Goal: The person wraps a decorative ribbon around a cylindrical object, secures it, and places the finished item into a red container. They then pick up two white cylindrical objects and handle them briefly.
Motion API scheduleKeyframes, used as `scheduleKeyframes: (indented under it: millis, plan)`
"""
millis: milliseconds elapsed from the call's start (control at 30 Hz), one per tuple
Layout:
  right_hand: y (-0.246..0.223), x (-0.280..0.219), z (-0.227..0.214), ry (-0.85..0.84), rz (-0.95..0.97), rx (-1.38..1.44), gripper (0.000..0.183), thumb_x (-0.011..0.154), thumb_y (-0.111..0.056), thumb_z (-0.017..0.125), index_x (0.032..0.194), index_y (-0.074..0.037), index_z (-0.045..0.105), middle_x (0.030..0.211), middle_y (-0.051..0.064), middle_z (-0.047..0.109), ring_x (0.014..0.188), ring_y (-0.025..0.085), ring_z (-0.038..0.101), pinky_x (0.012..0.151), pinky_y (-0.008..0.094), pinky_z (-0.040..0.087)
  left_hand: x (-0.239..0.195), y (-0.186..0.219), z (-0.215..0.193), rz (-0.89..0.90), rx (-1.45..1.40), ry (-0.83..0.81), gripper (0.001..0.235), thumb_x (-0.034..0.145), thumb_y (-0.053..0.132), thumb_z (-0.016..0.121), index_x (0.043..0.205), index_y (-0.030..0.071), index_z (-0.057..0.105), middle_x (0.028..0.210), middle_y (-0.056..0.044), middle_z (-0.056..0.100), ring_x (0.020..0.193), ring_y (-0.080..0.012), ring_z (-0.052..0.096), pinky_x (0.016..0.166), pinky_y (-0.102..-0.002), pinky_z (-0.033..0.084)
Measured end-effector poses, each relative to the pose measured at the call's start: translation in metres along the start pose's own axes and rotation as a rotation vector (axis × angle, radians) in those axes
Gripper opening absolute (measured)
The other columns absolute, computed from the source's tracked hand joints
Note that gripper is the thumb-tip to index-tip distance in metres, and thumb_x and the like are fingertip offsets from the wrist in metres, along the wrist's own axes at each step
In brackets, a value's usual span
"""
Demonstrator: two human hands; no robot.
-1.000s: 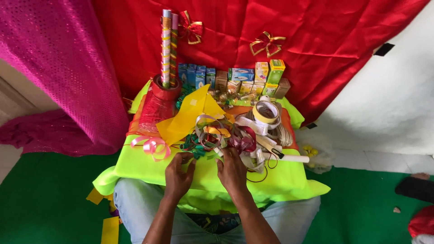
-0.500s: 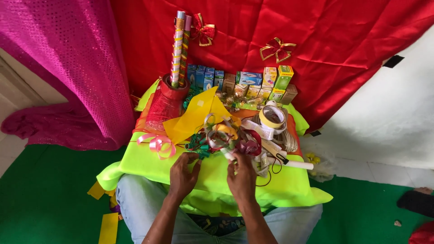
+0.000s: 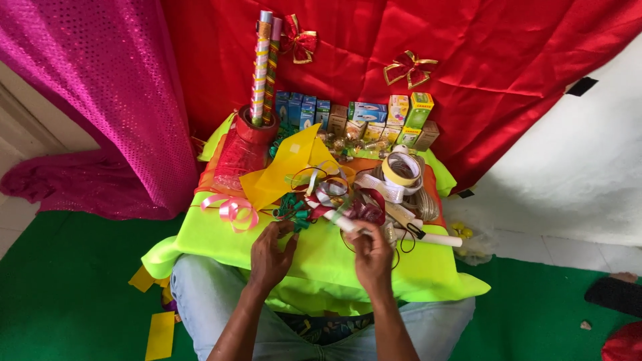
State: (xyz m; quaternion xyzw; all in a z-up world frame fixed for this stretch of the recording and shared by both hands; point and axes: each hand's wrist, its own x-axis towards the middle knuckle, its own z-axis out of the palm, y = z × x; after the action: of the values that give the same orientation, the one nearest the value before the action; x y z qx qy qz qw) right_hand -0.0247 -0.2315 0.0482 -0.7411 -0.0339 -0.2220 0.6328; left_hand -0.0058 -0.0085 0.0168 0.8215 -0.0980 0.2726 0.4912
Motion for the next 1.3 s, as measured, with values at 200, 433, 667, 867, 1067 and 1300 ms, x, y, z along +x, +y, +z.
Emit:
scheduleKeyframes:
  millis: [200, 433, 667, 867, 1067, 1300]
  plan:
    - [0.015, -0.013, 0.013, -0.317, -0.317, -0.427, 0.018, 0.095, -0.004, 0.067, 0.113, -0.004, 0.068, 0.129, 0.013, 0.068, 0.116, 0.033, 0.068, 0.092, 0.044, 0.054, -0.005, -0.015, 0.006, 0.070, 0.135, -0.086, 0.027, 0.094, 0.027, 0.072, 0.113, 0.012, 0.063, 0.109, -0.005, 0.076, 0.095, -0.0227, 0.078, 0.065, -0.038, 0.059]
    - [-0.008, 0.003, -0.035, -0.270, -0.179, -0.356, 0.014, 0.091, 0.002, 0.067, 0.098, -0.009, 0.068, 0.107, 0.013, 0.077, 0.102, 0.026, 0.076, 0.092, 0.030, 0.066, -0.007, -0.015, 0.009, 0.105, 0.189, -0.069, 0.022, 0.094, 0.026, 0.071, 0.110, 0.012, 0.065, 0.105, -0.004, 0.076, 0.093, -0.0207, 0.077, 0.060, -0.039, 0.058]
    - [0.044, 0.029, -0.128, 0.220, -0.138, -0.721, 0.020, 0.089, 0.002, 0.068, 0.107, -0.007, 0.073, 0.103, 0.009, 0.076, 0.100, 0.030, 0.070, 0.090, 0.044, 0.054, -0.006, -0.018, 0.010, 0.126, 0.174, -0.048, 0.021, 0.093, 0.023, 0.072, 0.110, 0.011, 0.066, 0.104, -0.004, 0.076, 0.093, -0.0211, 0.077, 0.065, -0.038, 0.059]
    - [0.075, 0.023, -0.132, 0.171, 0.075, -1.066, 0.037, 0.089, -0.015, 0.074, 0.125, -0.020, 0.069, 0.125, 0.005, 0.067, 0.130, 0.033, 0.054, 0.103, 0.069, 0.027, -0.007, -0.022, 0.013, 0.084, 0.187, -0.055, 0.022, 0.092, 0.023, 0.073, 0.111, 0.013, 0.068, 0.105, -0.002, 0.076, 0.094, -0.0205, 0.077, 0.068, -0.040, 0.059]
    - [0.075, 0.020, -0.135, 0.100, 0.112, -1.072, 0.032, 0.085, -0.027, 0.080, 0.116, -0.023, 0.074, 0.137, 0.002, 0.059, 0.147, 0.032, 0.040, 0.116, 0.071, 0.015, -0.006, -0.023, 0.012, 0.096, 0.188, -0.052, 0.021, 0.093, 0.025, 0.071, 0.109, 0.013, 0.067, 0.104, -0.003, 0.076, 0.093, -0.0209, 0.077, 0.063, -0.039, 0.058]
    - [0.067, 0.015, -0.143, -0.060, 0.157, -1.132, 0.050, 0.085, -0.017, 0.079, 0.133, -0.026, 0.066, 0.126, 0.000, 0.058, 0.131, 0.027, 0.054, 0.120, 0.070, 0.010, -0.007, -0.021, 0.012, 0.101, 0.186, -0.044, 0.020, 0.092, 0.022, 0.073, 0.108, 0.012, 0.068, 0.102, -0.003, 0.076, 0.090, -0.0209, 0.077, 0.064, -0.038, 0.058]
